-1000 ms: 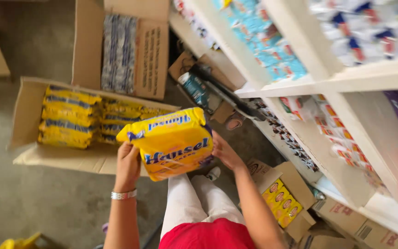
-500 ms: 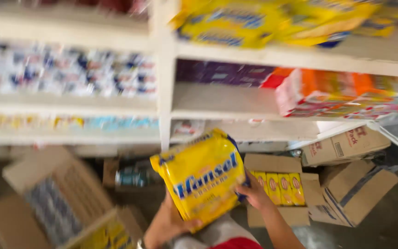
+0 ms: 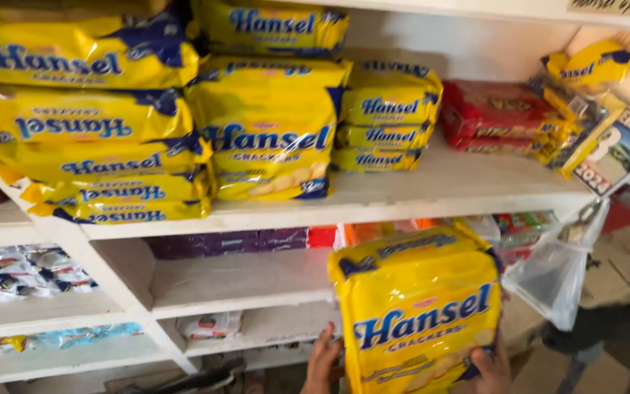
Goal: The recorder is taking multipacks of crackers from cardboard boxes on the floor and organizing them onto grocery store shelves.
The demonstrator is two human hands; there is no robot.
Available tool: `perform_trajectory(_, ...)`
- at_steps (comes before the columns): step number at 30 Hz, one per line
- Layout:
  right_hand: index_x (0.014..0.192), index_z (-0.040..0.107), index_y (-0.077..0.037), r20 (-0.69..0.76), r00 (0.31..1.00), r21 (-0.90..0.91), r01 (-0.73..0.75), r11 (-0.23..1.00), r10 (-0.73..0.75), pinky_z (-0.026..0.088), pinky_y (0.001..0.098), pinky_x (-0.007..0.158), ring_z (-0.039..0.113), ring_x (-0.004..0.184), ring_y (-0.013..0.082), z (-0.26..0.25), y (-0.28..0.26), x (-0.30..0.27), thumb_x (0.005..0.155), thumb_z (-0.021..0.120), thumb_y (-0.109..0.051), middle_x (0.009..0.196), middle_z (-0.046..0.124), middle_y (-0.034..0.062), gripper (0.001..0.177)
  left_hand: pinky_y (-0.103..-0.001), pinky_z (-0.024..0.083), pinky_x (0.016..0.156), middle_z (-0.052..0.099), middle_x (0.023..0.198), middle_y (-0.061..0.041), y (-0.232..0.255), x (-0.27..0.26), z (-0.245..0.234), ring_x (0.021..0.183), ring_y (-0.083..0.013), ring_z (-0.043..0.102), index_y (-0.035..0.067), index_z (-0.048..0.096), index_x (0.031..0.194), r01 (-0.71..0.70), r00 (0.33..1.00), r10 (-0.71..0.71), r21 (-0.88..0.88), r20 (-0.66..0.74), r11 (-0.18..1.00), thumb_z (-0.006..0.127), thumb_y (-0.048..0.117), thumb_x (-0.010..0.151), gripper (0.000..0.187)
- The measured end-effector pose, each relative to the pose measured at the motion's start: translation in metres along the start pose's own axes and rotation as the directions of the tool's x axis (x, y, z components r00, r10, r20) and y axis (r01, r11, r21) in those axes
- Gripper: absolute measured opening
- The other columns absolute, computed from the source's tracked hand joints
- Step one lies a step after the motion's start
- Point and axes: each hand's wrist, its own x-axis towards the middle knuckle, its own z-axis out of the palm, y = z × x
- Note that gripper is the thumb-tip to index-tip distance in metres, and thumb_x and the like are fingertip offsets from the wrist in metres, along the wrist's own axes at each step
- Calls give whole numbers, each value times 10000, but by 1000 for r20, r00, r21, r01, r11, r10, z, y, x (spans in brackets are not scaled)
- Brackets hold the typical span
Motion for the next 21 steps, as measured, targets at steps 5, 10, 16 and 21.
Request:
perform_trajectory(5, 1642, 263, 2, -26, 990, -50, 140, 989, -141, 397, 520, 1104, 511, 1360, 356, 12, -40, 51, 835, 784, -165, 1538, 500, 179, 976, -544, 430, 1123, 371, 1541, -300, 176, 175, -23, 1454, -474, 387, -30, 363, 1517, -171, 985, 168, 162, 32, 972, 943, 256, 775, 984)
perform_trajectory(10, 1674, 201, -32, 108, 994, -325, 52, 944, -18, 377, 441, 1121, 444, 1401, 268, 11, -68, 53, 640, 850, -32, 1545, 442, 114, 1221, -522, 404, 1160, 410, 1555, -275, 203, 198, -24, 1464, -460, 401, -21, 423, 1479, -161, 986, 165, 245, 5, 956, 936, 216, 679, 979)
perform_trajectory(16, 1606, 1, -81, 354, 920, -547, 60, 835, 166, 400, 411, 1060, 432, 1357, 209, 27, -112, 102, 552, 897, 99, 1522, 392, 98, 1395, -506, 428, 1088, 513, 1450, -208, 229, 239, -22, 1350, -435, 469, 2, 521, 1400, -284, 940, 340, 483, -32, 829, 950, 140, 570, 945)
perform_trajectory(21, 1623, 2, -74, 386, 918, -724, 240, 646, 91, 463, 359, 999, 526, 1266, 191, -13, -105, 161, 655, 810, 79, 1468, 456, 123, 1270, -447, 483, 1039, 485, 1381, -213, 236, 268, -13, 1262, -377, 541, 0, 530, 1425, -332, 923, 380, 363, -66, 871, 956, 127, 657, 887)
